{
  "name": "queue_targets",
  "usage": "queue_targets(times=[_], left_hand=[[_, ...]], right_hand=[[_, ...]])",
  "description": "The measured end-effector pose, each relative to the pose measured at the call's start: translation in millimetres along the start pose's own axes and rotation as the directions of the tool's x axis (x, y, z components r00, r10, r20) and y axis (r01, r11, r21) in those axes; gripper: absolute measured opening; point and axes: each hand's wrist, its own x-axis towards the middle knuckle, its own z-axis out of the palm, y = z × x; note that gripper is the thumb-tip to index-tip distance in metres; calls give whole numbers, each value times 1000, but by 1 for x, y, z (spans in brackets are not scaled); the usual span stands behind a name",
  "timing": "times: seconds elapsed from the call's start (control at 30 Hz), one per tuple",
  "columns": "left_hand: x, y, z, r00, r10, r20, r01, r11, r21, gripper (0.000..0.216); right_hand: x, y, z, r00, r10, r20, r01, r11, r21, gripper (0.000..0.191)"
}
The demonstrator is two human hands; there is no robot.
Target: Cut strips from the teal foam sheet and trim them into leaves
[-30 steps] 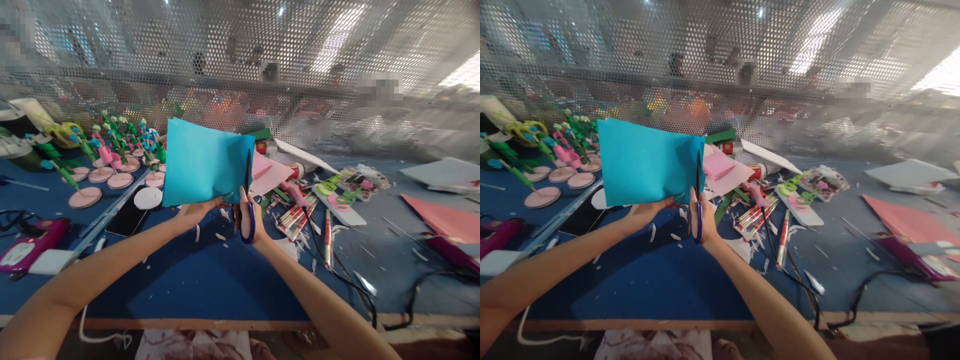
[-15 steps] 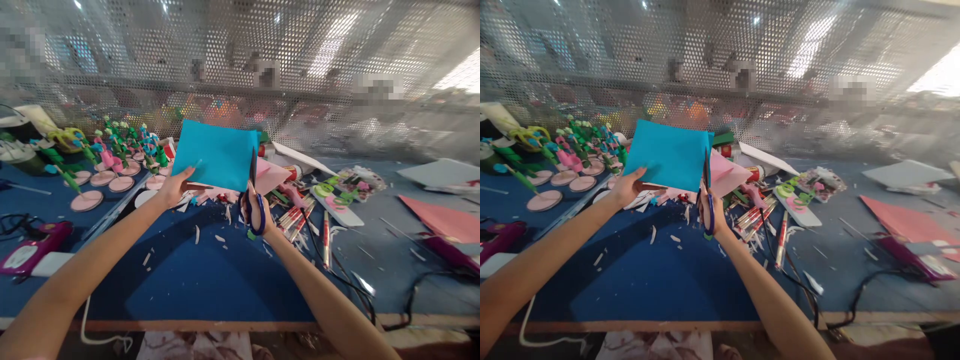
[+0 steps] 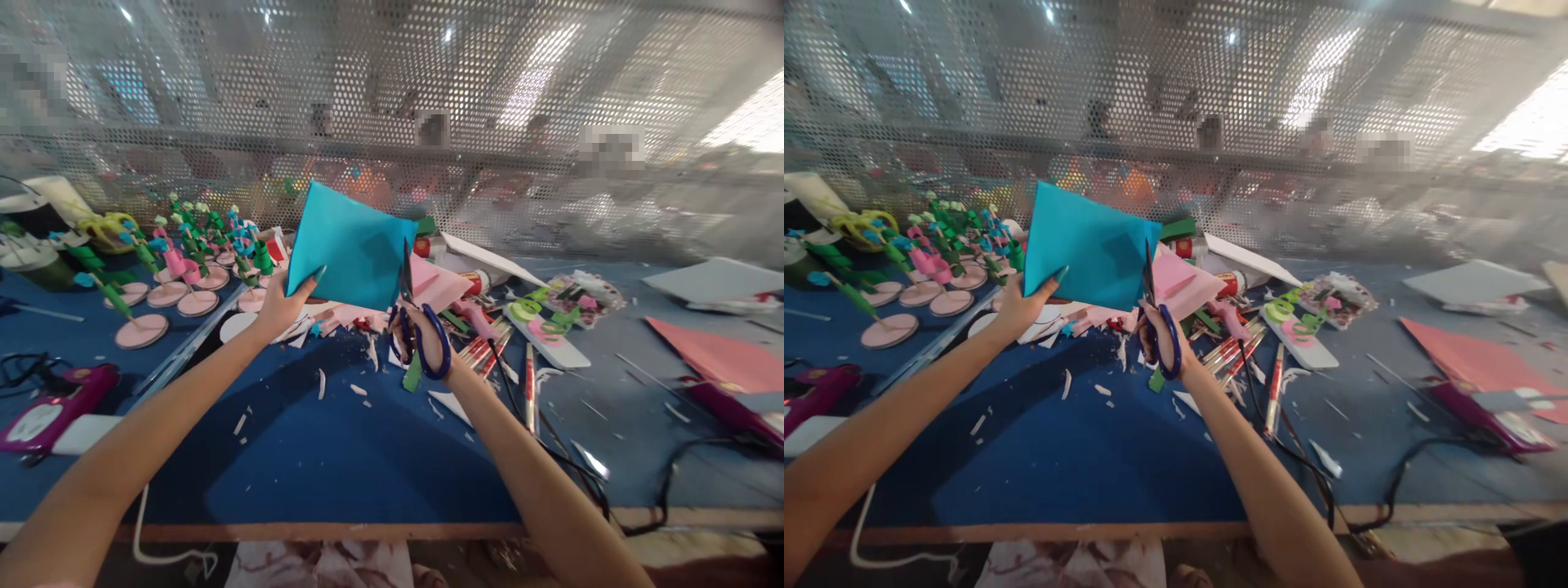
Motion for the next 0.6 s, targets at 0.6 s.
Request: queue_targets(times=[0.6], left_hand=[[-11, 13, 12, 877, -410, 249, 480, 735, -479, 59]], right_hand=[[16, 18, -14, 991, -70, 114, 73, 997, -18, 26]])
